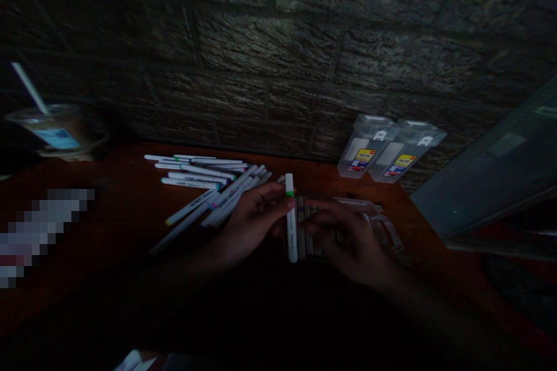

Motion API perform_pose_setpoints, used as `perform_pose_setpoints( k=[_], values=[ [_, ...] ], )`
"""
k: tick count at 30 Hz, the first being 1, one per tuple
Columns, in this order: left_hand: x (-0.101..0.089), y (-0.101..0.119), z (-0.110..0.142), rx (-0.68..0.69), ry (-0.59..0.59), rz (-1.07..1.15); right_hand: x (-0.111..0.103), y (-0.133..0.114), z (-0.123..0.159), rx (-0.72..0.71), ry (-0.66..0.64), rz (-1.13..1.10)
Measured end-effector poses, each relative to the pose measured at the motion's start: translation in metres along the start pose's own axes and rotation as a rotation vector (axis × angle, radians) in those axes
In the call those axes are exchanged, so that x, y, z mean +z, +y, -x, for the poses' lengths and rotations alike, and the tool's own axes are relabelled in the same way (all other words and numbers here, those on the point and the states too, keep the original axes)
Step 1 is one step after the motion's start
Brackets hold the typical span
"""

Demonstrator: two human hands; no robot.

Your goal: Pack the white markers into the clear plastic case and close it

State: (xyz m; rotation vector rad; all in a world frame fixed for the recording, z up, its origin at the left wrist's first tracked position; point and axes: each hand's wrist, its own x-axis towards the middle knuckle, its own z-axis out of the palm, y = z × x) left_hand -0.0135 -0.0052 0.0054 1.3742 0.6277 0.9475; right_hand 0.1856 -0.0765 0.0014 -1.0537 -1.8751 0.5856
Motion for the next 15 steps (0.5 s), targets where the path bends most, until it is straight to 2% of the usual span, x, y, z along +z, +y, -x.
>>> perform_pose_setpoints(
  k=[2,6,9,15],
  values=[
    [0.001,-0.001,-0.002,-0.077,0.03,0.077,0.0,0.002,0.002,-0.045,0.013,0.032],
    [0.004,-0.002,0.002,-0.176,0.08,0.113,0.002,-0.003,0.003,-0.158,-0.049,0.1],
    [0.007,0.0,0.006,-0.186,0.059,0.087,0.005,-0.01,0.001,-0.197,-0.072,0.12],
    [0.011,-0.002,0.006,-0.216,0.009,0.079,0.006,-0.017,-0.003,-0.214,-0.028,0.104]
  ],
)
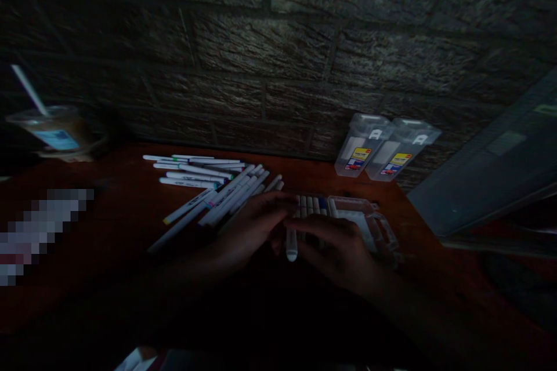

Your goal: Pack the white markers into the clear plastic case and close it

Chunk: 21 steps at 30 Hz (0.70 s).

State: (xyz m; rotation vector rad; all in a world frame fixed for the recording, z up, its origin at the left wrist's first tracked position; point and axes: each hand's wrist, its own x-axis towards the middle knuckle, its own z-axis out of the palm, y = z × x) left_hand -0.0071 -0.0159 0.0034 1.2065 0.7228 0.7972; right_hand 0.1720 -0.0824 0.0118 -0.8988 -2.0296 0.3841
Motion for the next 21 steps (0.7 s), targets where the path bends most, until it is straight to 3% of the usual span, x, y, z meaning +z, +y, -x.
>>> perform_pose_setpoints(
  k=[8,21],
  values=[
    [0.0016,-0.0009,0.0009,-0.03,-0.118,0.019,-0.0037,0.0013,0.0023,0.05,0.056,-0.011],
    [0.0039,0.0015,0.0022,-0.041,-0.099,0.024,-0.0032,0.0022,0.0046,0.057,0.077,-0.013]
  ],
)
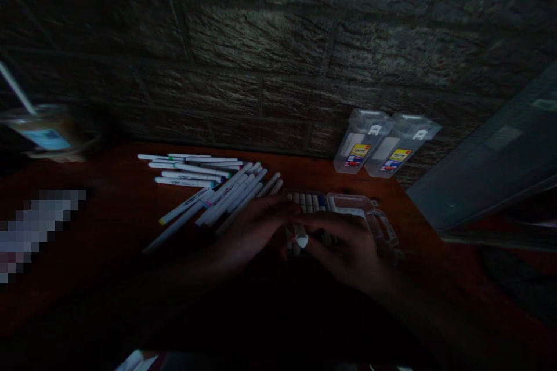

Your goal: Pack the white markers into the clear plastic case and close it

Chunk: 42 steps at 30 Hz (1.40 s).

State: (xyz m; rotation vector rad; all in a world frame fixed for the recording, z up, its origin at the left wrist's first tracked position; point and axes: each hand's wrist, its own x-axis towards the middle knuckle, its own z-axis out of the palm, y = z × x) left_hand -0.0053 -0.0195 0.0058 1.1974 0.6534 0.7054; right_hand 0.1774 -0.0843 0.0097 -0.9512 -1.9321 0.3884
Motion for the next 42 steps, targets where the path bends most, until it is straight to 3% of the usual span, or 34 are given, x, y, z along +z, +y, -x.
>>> perform_pose_setpoints(
  k=[14,22,28,32,35,42],
  values=[
    [0.001,0.001,0.002,0.008,-0.024,0.04,-0.003,-0.003,-0.001,-0.003,-0.002,0.005],
    [-0.003,0.002,0.001,0.084,0.036,-0.002,0.0,0.0,0.001,-0.068,-0.05,-0.004],
    [-0.005,0.007,0.004,0.185,0.083,-0.071,-0.011,0.011,0.002,0.134,0.092,-0.065],
    [-0.004,0.004,0.007,0.184,0.025,-0.071,-0.014,0.018,-0.006,0.347,0.175,-0.228],
    [-0.002,0.0,0.01,0.162,-0.029,-0.097,-0.012,0.017,-0.011,0.451,0.175,-0.372],
    [0.004,-0.007,0.011,0.148,-0.076,-0.149,-0.008,0.013,-0.016,0.475,0.081,-0.502]
  ],
)
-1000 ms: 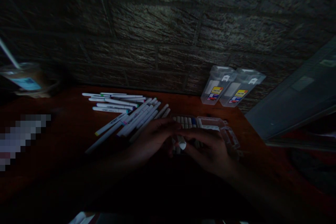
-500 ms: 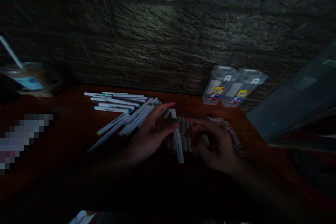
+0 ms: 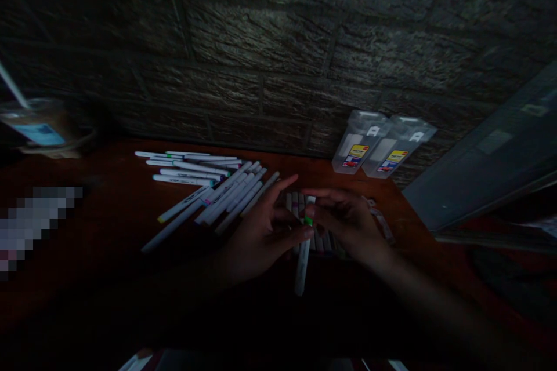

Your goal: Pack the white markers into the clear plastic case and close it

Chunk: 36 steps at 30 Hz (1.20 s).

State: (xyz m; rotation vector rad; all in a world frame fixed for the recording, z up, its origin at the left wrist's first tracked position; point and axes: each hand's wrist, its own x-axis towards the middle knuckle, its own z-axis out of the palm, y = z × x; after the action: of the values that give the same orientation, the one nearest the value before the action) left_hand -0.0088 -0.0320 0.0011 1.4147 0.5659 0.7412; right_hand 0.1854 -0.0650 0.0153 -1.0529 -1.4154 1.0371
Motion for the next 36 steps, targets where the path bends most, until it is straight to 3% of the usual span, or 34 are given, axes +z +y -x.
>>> perform_pose_setpoints(
  k=[3,8,15,20,27,36],
  values=[
    [0.002,-0.001,0.0,0.045,0.036,-0.062,0.0,0.001,-0.002,0.076,0.017,-0.081],
    [0.0,-0.001,0.0,0.132,0.047,-0.187,-0.011,0.002,-0.007,0.129,0.158,-0.17],
    [-0.004,0.004,0.001,0.399,0.043,-0.572,-0.057,-0.021,-0.025,0.239,0.219,-0.119],
    [0.007,0.002,0.005,0.63,-0.119,-0.798,-0.09,-0.033,-0.037,0.287,0.151,0.007],
    [0.024,-0.007,0.003,0.808,-0.232,-0.978,-0.111,0.001,-0.031,0.358,0.166,-0.045],
    [0.066,-0.007,-0.013,0.846,-0.327,-1.134,-0.101,0.023,-0.022,0.303,0.088,-0.005]
  ],
)
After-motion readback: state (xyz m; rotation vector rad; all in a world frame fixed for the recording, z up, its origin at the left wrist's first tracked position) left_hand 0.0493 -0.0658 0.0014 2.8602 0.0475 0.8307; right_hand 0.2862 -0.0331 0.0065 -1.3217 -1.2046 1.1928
